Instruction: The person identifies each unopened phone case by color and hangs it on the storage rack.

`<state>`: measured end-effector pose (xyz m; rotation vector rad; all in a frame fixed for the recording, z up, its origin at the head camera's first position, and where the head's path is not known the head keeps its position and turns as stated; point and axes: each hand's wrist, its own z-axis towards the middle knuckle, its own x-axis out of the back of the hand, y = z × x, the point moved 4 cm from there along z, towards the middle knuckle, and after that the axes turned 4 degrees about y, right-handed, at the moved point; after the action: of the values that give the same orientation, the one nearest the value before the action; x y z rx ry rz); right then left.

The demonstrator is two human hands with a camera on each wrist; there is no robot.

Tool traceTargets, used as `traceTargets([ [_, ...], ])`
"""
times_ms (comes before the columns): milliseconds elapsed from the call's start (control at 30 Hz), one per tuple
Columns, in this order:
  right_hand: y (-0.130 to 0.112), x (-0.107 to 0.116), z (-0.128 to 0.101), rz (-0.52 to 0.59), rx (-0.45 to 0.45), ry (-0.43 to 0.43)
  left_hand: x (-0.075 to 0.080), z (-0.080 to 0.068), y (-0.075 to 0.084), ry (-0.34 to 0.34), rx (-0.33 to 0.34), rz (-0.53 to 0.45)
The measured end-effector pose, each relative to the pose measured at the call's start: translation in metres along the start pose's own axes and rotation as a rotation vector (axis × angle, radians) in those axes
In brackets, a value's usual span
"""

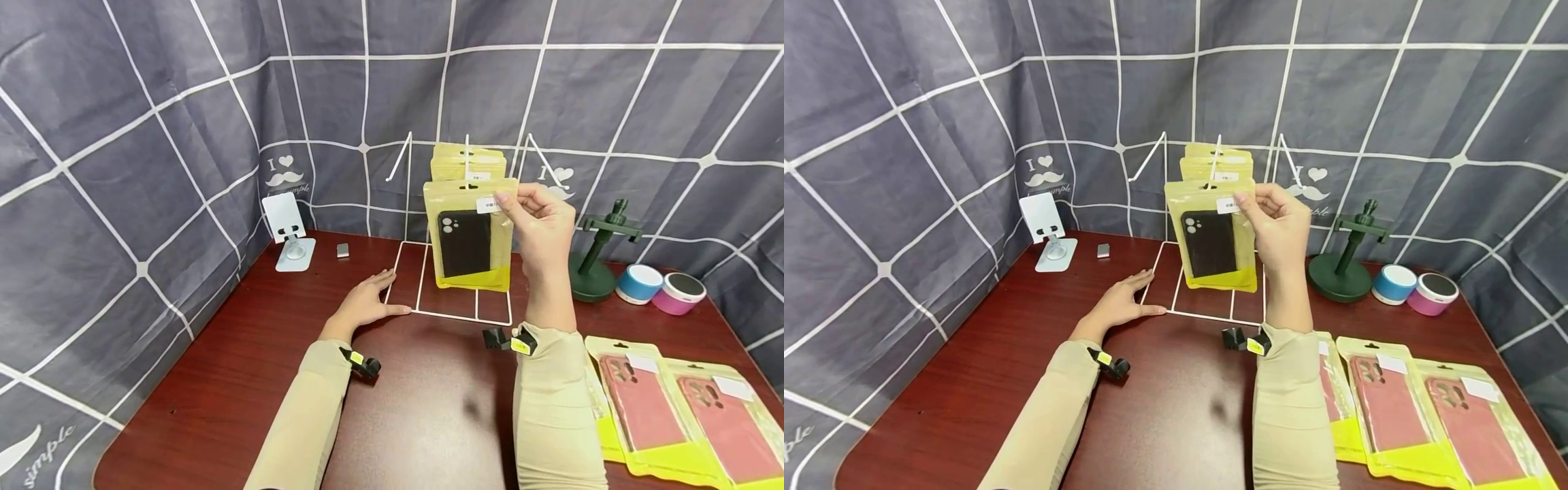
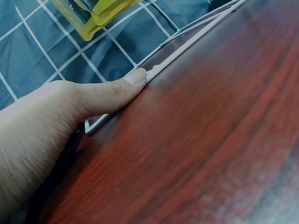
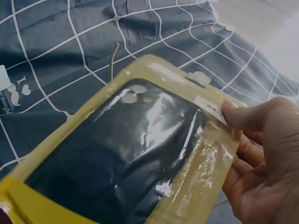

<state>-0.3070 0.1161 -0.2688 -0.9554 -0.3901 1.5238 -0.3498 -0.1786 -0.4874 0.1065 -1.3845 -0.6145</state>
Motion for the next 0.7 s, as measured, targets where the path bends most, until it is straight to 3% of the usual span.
traceTargets([
  [67,0.002,0.000,0.001,-0.019,0.006,0.024,0.000,0.000,0.000,0.001,0.000,0.001],
  [367,0.033,-0.005,0.006,-0.296,-0.016,0.143,0.000,-0.002,-0.001,-0.005,0.007,0.002],
  [700,0.049,-0.004,0.012,-0.308,-0.039,0.197,0.000,0.000,-0.002,-0.016,0.009,-0.001],
])
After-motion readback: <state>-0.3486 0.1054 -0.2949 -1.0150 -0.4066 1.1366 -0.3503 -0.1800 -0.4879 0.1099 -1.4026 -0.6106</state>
